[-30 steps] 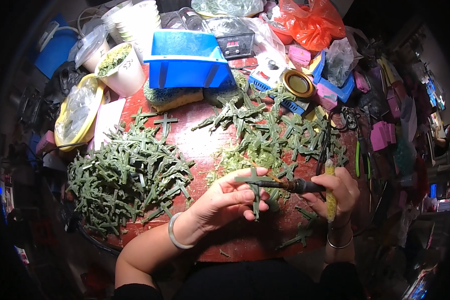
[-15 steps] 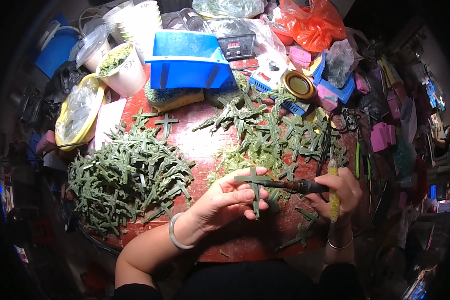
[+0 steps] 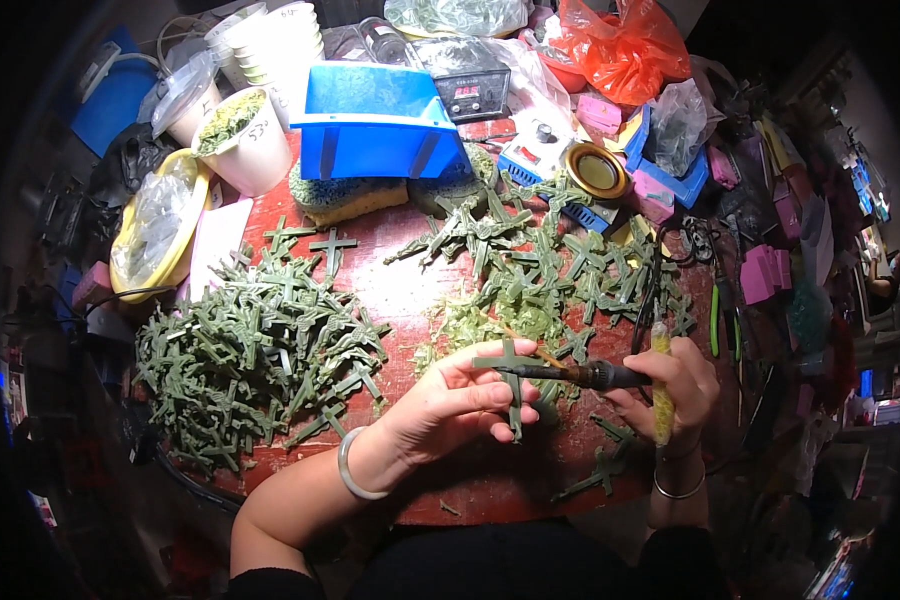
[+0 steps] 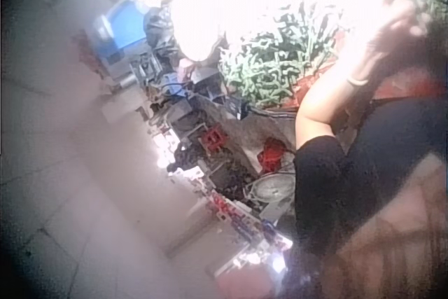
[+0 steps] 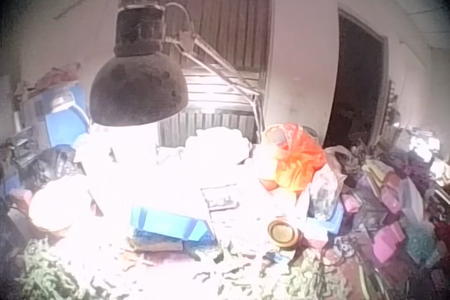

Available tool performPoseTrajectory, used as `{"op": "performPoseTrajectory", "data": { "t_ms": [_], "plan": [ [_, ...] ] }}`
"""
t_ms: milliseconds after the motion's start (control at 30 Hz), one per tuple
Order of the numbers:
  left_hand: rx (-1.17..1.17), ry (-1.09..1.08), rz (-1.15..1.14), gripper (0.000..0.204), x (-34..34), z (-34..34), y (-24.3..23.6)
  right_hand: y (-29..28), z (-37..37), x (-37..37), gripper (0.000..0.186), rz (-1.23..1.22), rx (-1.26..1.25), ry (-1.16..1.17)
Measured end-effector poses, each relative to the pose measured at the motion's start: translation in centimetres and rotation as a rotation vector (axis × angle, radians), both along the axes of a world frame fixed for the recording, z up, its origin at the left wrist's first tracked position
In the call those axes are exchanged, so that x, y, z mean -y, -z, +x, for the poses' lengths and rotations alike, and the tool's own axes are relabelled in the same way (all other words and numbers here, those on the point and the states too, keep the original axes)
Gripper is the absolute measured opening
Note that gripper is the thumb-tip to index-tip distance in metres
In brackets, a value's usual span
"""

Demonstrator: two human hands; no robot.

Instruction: The person carves green wax crosses using a sharp tool, removing excess material from each cross and placing them in a pile on the table.

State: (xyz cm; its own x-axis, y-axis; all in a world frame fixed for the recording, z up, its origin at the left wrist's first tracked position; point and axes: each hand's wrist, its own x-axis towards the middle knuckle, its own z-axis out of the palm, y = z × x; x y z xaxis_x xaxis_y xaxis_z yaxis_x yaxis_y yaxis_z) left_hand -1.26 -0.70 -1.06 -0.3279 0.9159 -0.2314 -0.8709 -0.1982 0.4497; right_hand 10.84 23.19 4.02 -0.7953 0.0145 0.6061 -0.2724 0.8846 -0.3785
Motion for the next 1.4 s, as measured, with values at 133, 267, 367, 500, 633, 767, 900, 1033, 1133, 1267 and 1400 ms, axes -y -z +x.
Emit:
{"op": "performPoseTrajectory", "data": {
  "t_ms": [133,267,367,500,633,767,900,1033,1133,1267,1400],
  "plan": [
    [-0.035,0.012,-0.033,0.059,-0.1,0.1,-0.2,-0.1,0.1,-0.8,0.030,0.000,-0.113,0.110],
    [-0.068,0.058,-0.012,0.048,-0.6,0.4,-0.1,-0.3,-0.6,-2.9,0.021,0.017,-0.199,0.591],
    [-0.197,0.022,-0.048,0.020,-0.4,0.7,0.5,0.7,-0.7,-5.5,0.018,-0.118,-0.144,0.684],
    [-0.175,0.057,0.015,0.016,-0.4,0.9,0.4,1.3,-0.7,-6.7,0.017,-0.116,-0.084,0.698],
    [-0.198,0.074,-0.071,0.019,-0.4,0.8,0.0,1.6,-1.2,-6.4,0.023,-0.281,-0.043,0.576],
    [-0.307,0.164,-0.261,0.014,-0.5,0.9,-1.0,2.7,-2.4,-4.5,0.028,-0.293,-0.012,0.334],
    [-0.338,0.174,-0.285,0.014,-0.5,1.1,-0.8,2.3,-2.9,-4.2,0.035,-0.121,0.004,0.302],
    [-0.320,0.137,-0.268,0.015,-0.6,1.1,-0.5,3.1,-3.0,-5.1,0.031,-0.171,0.054,0.374],
    [-0.286,0.134,-0.271,0.014,-0.7,0.9,-0.7,3.3,-2.9,-5.1,0.027,-0.188,0.058,0.375],
    [-0.256,0.119,-0.291,0.015,-0.1,0.8,-0.3,3.8,-2.7,-4.1,0.021,-0.366,0.043,0.359],
    [-0.246,0.070,-0.264,0.022,-0.6,1.1,-0.7,1.0,-1.1,-0.1,0.022,-0.413,0.090,0.177]
  ]
}}
